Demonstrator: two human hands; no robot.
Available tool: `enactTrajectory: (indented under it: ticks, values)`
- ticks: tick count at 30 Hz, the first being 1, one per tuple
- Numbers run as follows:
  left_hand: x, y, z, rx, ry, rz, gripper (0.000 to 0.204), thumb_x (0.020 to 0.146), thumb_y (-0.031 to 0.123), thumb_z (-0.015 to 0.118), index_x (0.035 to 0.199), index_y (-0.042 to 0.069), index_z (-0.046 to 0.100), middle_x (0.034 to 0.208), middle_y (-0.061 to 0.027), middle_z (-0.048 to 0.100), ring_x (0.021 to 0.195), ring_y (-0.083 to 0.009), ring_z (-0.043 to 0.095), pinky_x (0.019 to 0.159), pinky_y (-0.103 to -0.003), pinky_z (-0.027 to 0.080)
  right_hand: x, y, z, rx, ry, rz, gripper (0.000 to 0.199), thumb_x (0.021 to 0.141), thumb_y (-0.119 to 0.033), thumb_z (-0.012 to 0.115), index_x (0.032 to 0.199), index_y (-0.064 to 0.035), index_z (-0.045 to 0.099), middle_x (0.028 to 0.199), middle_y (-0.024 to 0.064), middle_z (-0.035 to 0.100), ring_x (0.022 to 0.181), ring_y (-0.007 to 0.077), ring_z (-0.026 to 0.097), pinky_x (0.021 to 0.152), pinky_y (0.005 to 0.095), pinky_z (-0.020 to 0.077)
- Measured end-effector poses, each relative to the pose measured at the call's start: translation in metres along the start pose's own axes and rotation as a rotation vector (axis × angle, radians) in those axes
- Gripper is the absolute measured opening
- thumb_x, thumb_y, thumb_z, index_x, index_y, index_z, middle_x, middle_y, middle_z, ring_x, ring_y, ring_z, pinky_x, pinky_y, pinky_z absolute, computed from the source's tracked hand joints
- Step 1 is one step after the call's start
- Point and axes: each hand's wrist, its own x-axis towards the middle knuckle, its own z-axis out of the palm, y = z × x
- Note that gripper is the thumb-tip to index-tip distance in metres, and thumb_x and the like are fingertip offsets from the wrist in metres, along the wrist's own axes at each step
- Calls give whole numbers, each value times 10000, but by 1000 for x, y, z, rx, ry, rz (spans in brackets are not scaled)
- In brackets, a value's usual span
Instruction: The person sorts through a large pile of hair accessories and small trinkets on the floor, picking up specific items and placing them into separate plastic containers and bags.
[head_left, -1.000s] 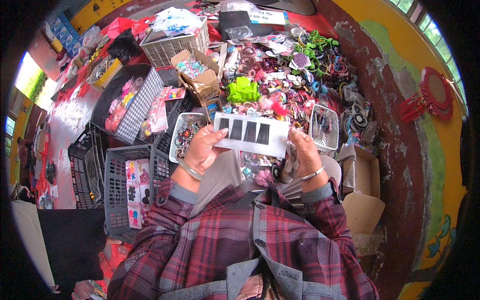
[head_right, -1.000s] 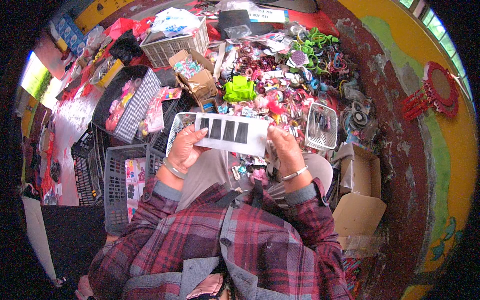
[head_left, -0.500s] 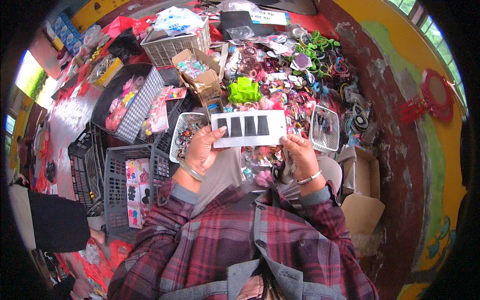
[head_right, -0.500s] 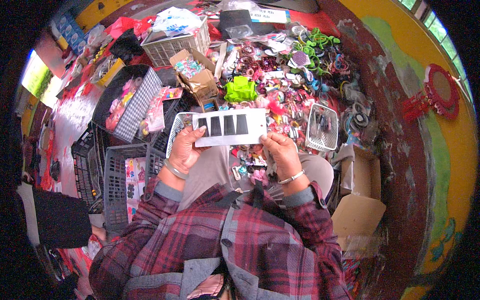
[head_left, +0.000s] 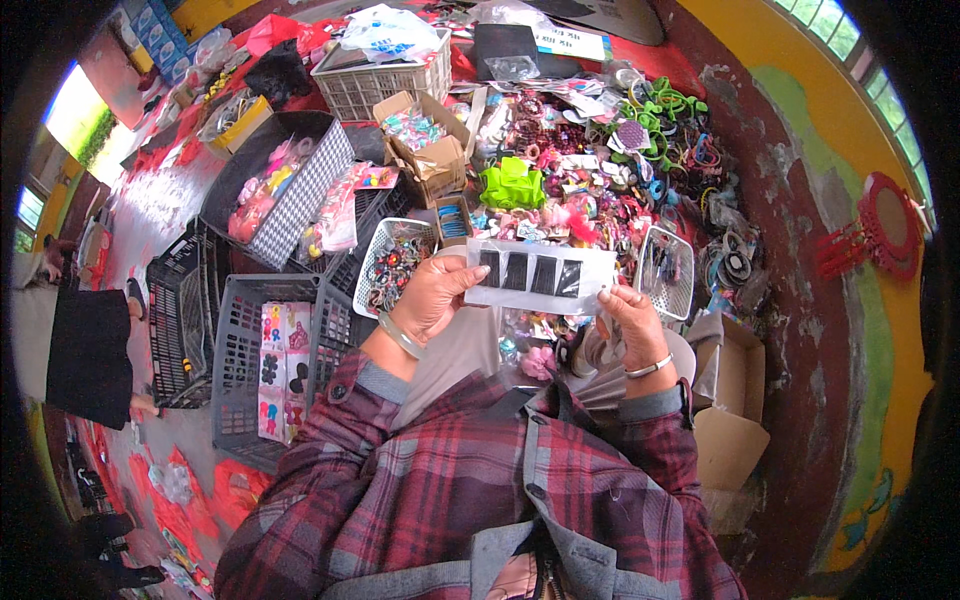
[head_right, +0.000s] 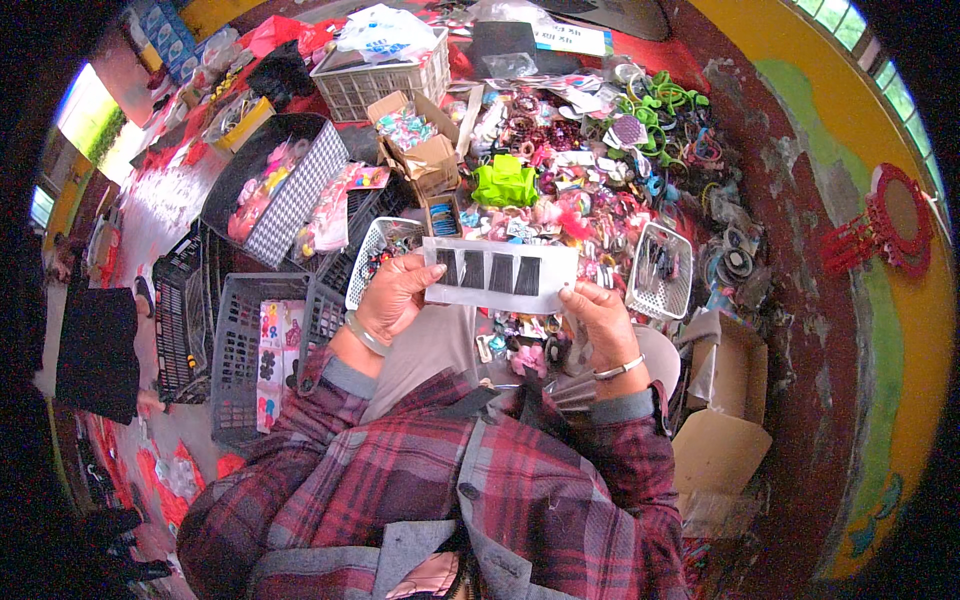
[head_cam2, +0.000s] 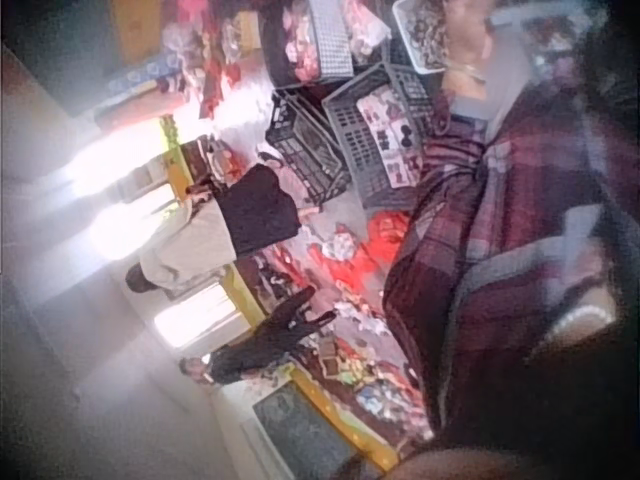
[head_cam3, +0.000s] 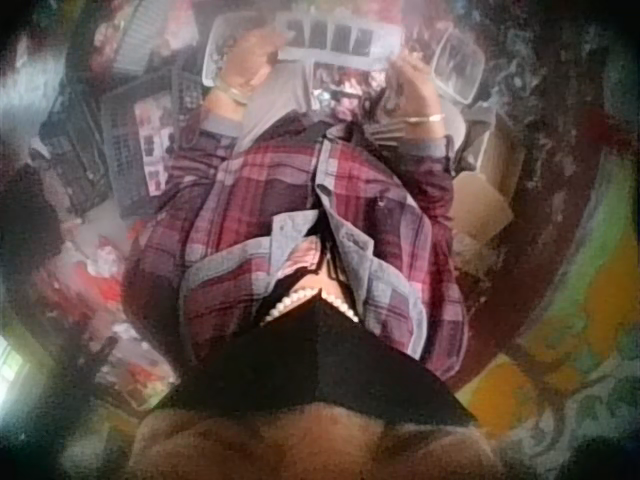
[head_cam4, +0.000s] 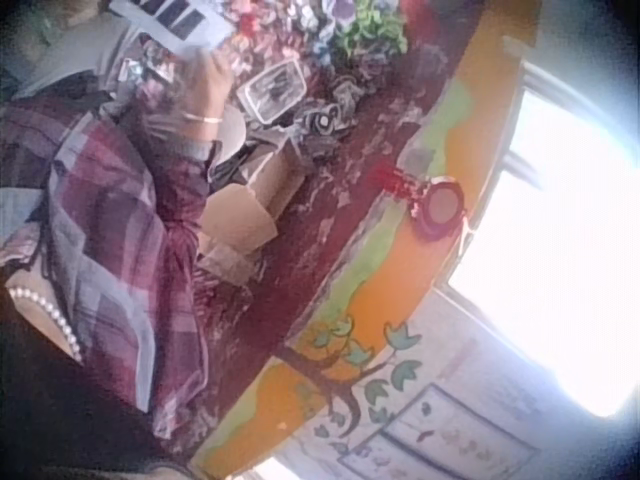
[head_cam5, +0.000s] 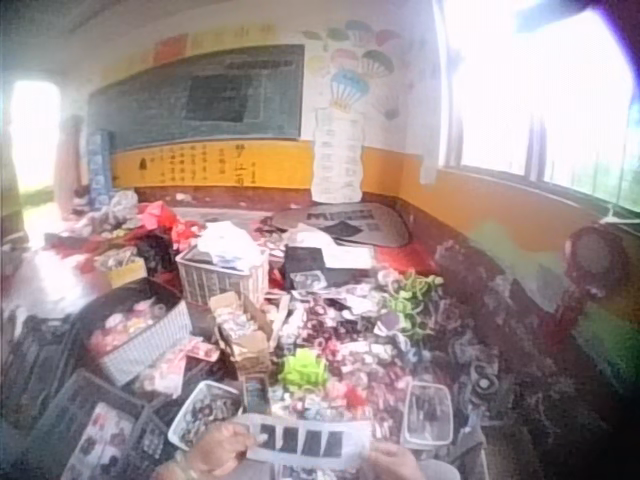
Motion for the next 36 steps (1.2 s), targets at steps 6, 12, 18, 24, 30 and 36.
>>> enactTrajectory:
  ticks: [6,12,18,24,30,36]
  values:
    - [-1,2,2,15,10,-13,82,784,30,632,844,-25,640,821,-61,641,740,-111,590,681,-237,469,-5,-1,2,-30,-107,14,143,799,-156,645,852,-24,648,654,-20,584,504,49,476,453,191,364]
    - [1,-1,-1,70,-9,36,162,799,32,603,957,-6,607,918,-57,632,823,-130,591,768,-263,461,-7,4,1,-151,-70,-47,96,810,-100,616,850,-22,654,655,-28,573,530,45,485,460,201,368]
    - [0,-5,13,-59,3,-33,351,815,241,638,1089,45,542,949,-14,576,868,-117,544,811,-278,440,-14,-10,38,-948,245,-919,312,682,21,607,985,-47,637,876,78,632,731,200,619,595,263,483]
    - [-19,-3,61,-388,-332,-266,422,867,244,550,1195,-1,448,1133,-105,547,1086,-228,513,962,-400,383,-11,-1,49,-1136,284,-1184,328,626,-26,657,939,-126,659,936,84,633,661,203,625,545,298,490]
    - [-9,-13,56,-306,-138,-109,290,901,108,463,1170,1,465,1130,-110,548,1040,-223,547,919,-391,433,-17,-5,56,-1067,351,-1017,357,681,1,626,1020,-110,627,976,118,619,656,226,618,562,286,491]
    - [-6,-3,53,-249,-51,34,254,888,61,459,1134,3,484,1085,-107,577,993,-217,576,861,-365,475,-7,9,39,-105,129,-255,169,815,-92,609,972,-30,612,788,13,621,519,38,478,447,177,362]
